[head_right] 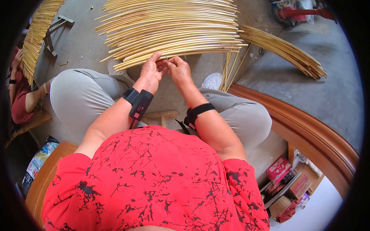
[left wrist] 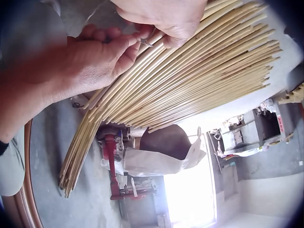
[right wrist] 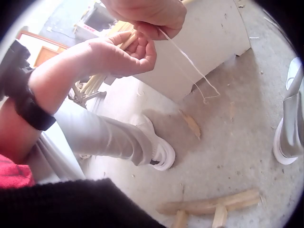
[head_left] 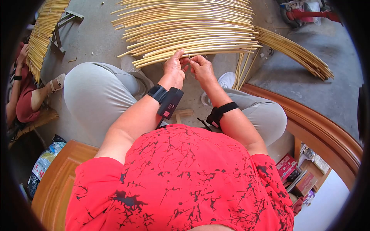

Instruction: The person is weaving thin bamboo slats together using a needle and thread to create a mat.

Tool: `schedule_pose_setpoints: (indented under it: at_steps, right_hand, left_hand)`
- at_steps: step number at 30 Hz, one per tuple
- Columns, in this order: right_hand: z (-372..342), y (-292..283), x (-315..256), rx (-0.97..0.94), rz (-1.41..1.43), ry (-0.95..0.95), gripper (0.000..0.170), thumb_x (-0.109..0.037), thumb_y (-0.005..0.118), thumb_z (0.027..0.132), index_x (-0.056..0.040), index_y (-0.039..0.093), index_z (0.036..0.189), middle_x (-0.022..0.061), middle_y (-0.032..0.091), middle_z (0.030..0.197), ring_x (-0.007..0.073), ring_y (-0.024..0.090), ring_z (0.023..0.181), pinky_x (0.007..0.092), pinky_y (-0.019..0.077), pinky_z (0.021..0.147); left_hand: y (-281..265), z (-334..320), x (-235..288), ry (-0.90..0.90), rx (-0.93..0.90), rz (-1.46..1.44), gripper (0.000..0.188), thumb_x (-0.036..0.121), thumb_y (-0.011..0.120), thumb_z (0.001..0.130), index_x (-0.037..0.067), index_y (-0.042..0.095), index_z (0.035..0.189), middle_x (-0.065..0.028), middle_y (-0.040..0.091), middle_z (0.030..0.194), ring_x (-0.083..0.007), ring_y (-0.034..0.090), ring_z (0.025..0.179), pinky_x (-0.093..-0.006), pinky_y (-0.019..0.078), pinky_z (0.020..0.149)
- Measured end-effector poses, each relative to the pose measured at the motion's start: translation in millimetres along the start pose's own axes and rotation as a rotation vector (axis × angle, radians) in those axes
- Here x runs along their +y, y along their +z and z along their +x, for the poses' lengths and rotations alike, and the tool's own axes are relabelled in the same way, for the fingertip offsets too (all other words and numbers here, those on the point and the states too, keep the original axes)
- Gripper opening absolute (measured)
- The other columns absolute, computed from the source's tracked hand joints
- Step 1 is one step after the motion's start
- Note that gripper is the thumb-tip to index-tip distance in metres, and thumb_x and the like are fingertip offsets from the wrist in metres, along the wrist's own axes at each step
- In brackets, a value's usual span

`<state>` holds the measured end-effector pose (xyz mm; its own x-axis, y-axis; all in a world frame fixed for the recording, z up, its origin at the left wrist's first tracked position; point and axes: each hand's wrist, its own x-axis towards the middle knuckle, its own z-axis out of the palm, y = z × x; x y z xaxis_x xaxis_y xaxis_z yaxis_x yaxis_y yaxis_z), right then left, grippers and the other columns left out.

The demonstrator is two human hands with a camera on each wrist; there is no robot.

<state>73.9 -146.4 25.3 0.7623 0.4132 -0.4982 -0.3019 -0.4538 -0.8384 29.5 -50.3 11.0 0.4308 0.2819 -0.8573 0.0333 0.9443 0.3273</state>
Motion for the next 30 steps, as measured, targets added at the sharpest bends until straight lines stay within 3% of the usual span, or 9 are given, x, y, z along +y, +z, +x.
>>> schedule_pose_setpoints:
  at_steps: [2,4,20,23,25,30]
  right_hand:
    - [0.5,1.3,2.7,0.004,0.001,-0.010,0.007,-0.010,0.056,0.079,-0.0025,0.058,0.078,0.0026,0.053,0.055,0.0077,0.048,0.049,0.0243,0.0367,0.043]
    - [1.8,3.1,5.9,0.008,-0.004,-0.002,0.007,-0.014,0.054,0.083,-0.0070,0.055,0.080,-0.0020,0.047,0.054,0.0048,0.039,0.044,0.0199,0.0285,0.036]
    - [2.8,4.3,3.7,0.023,0.046,0.089,0.010,-0.012,0.053,0.083,-0.0047,0.056,0.077,0.0001,0.048,0.053,0.0063,0.039,0.039,0.0205,0.0292,0.034]
    - [4.7,3.9,3.3,0.041,0.073,0.075,0.009,-0.010,0.056,0.078,-0.0024,0.059,0.074,0.0029,0.053,0.052,0.0087,0.045,0.041,0.0241,0.0337,0.036]
    - [3.7,4.6,-1.4,0.030,0.065,0.095,0.011,-0.011,0.053,0.083,-0.0034,0.056,0.077,0.0010,0.049,0.054,0.0067,0.040,0.039,0.0203,0.0298,0.034]
    - [5.8,5.6,-4.7,0.014,0.115,0.117,0.013,-0.013,0.053,0.083,-0.0015,0.056,0.077,0.0011,0.050,0.054,0.0066,0.041,0.040,0.0199,0.0311,0.034]
  left_hand:
    - [-0.4,-0.8,-0.1,0.012,-0.008,0.006,0.009,0.018,0.065,0.073,0.012,0.058,0.076,-0.0025,0.059,0.063,-0.0142,0.056,0.064,-0.0320,0.0411,0.061]
    - [0.0,-1.8,0.4,0.017,0.006,0.031,0.009,0.018,0.065,0.073,0.012,0.058,0.076,-0.0028,0.059,0.063,-0.0142,0.056,0.064,-0.0321,0.0412,0.061]
    - [-2.8,4.2,-2.2,0.033,-0.005,0.007,0.006,0.013,0.063,0.074,0.009,0.059,0.077,-0.0050,0.061,0.067,-0.0150,0.057,0.064,-0.0316,0.0430,0.061]
    - [-4.0,8.0,-3.9,0.040,-0.017,0.003,0.007,0.012,0.063,0.074,0.009,0.059,0.078,-0.0054,0.061,0.067,-0.0154,0.057,0.064,-0.0323,0.0438,0.062]
    - [-4.6,9.1,-4.5,0.039,-0.017,-0.004,0.007,0.011,0.062,0.073,0.008,0.059,0.078,-0.0059,0.061,0.068,-0.0161,0.057,0.064,-0.0328,0.0447,0.062]
    - [-4.2,6.4,-3.6,0.048,-0.043,-0.002,0.008,0.011,0.062,0.073,0.007,0.059,0.078,-0.0077,0.061,0.069,-0.0174,0.057,0.064,-0.0319,0.0453,0.060]
